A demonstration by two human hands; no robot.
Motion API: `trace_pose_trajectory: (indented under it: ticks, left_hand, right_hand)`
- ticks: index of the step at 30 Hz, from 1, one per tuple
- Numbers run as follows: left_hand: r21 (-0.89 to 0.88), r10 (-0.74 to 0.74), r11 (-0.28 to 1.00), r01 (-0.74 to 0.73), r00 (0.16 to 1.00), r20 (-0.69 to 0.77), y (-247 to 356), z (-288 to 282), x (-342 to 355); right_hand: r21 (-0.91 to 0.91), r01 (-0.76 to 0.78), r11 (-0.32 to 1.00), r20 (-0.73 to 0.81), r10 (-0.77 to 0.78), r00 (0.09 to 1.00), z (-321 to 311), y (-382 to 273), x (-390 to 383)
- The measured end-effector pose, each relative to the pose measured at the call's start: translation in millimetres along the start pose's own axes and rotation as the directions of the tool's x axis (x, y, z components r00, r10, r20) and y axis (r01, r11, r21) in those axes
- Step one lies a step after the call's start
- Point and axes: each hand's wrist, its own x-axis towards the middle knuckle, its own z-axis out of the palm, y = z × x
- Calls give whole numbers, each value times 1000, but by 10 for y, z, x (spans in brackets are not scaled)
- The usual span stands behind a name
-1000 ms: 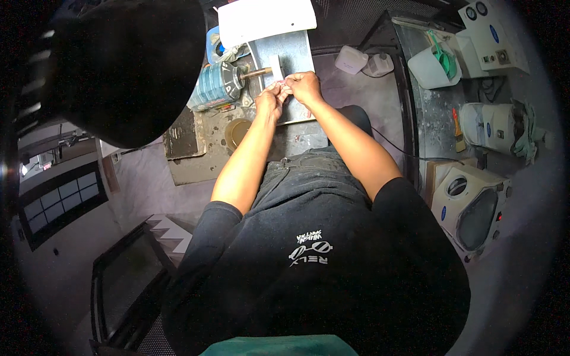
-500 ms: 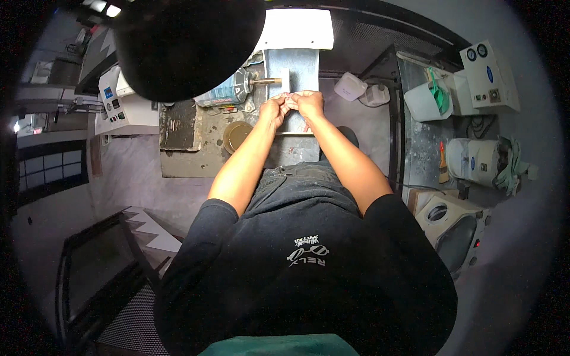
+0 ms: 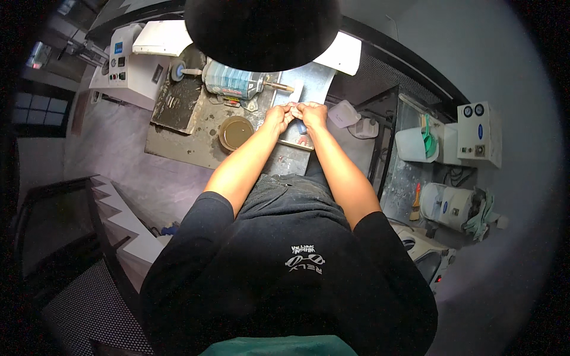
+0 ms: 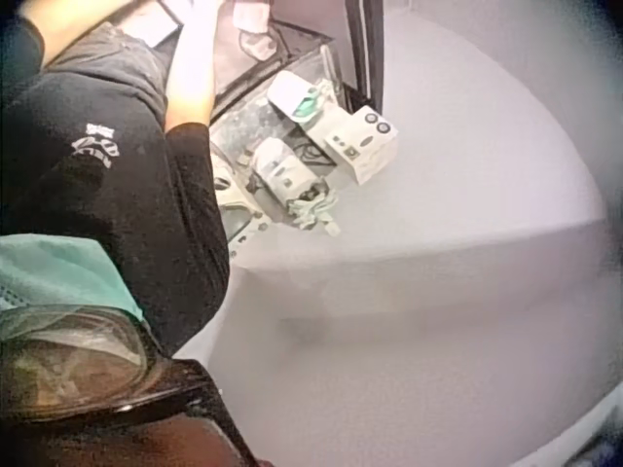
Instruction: The person polishes a dental prosthesis using a rotating wheel machine, dips fingers into a container of liquid, and rubs the dental piece by hand.
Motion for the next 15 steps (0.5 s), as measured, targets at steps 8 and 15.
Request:
trace_pose_trajectory:
  ticks: [8,15]
  left_hand:
    - [42,8,999,-2,991,-137,13,37,65]
    - [150,106,985,-81,980,-166,70,10,126]
  right_hand:
    - [-7,-100,995,5,100,995,-14,-27,133]
    - [134,-194,972,-10,197,980,-7,86,256]
